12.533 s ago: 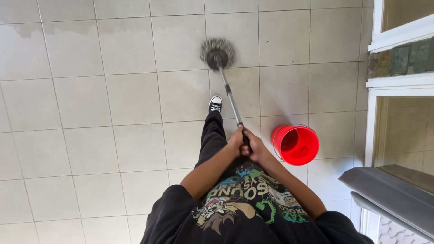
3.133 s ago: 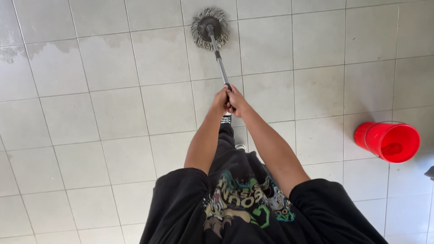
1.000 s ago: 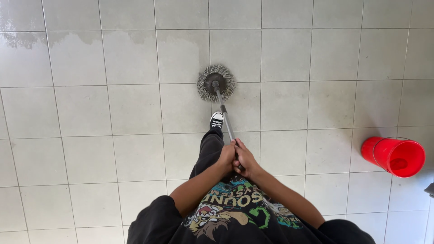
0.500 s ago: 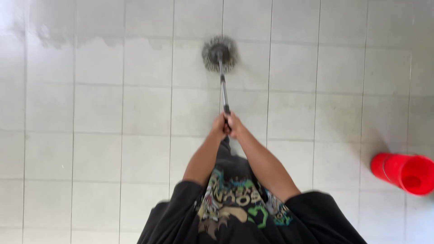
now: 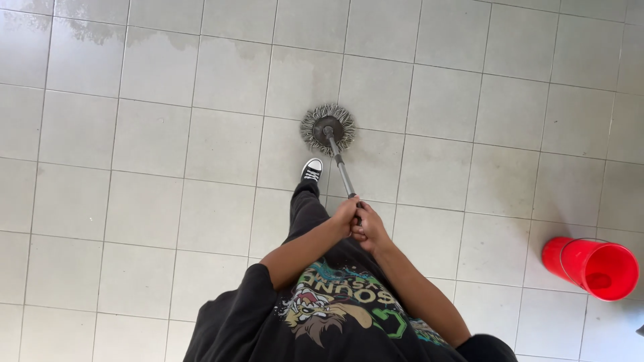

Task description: The person is mopping the tiled floor of a courtyard or terrace area using a mop and bucket.

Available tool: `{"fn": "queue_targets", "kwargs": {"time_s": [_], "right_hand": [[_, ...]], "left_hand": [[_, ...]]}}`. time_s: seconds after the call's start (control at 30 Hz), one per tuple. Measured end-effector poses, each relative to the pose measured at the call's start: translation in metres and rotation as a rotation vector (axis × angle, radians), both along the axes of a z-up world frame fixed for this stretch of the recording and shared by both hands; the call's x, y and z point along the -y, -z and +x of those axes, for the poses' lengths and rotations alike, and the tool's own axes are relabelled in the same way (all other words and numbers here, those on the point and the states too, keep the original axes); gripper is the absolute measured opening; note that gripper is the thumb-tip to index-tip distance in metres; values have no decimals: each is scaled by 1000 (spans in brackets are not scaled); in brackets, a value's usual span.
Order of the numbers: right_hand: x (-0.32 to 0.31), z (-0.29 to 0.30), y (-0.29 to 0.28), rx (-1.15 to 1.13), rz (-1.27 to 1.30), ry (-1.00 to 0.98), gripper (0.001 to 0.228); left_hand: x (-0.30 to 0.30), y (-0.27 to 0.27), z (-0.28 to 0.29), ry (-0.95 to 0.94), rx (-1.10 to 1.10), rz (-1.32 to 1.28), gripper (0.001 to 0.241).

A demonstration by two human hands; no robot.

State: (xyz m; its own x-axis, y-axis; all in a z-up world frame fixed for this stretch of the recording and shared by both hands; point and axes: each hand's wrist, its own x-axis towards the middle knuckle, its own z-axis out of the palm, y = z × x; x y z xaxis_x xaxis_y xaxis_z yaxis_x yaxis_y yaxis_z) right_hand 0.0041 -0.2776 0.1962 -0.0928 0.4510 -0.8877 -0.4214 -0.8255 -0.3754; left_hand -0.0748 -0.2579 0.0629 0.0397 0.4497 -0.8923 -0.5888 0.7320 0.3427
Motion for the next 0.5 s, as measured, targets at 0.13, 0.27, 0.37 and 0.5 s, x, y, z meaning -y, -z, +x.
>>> {"fn": "queue_targets", "kwargs": {"time_s": [0.13,0.27,0.37,0.5], "right_hand": [[-42,-17,4,75,-27,-12,51],[-126,-34,23,100,6,-22,37],[-193,-52,22,128,27,-65,23],[-264,-95,51,155,111,-124,14]], "left_hand": [[-39,8,-11,19,4,-30,42],[-125,19,-25,32,12,-46,43],[-194,24,-37,19,31,-64,43],[-281,27,-75,-5,54,-37,43]]}}
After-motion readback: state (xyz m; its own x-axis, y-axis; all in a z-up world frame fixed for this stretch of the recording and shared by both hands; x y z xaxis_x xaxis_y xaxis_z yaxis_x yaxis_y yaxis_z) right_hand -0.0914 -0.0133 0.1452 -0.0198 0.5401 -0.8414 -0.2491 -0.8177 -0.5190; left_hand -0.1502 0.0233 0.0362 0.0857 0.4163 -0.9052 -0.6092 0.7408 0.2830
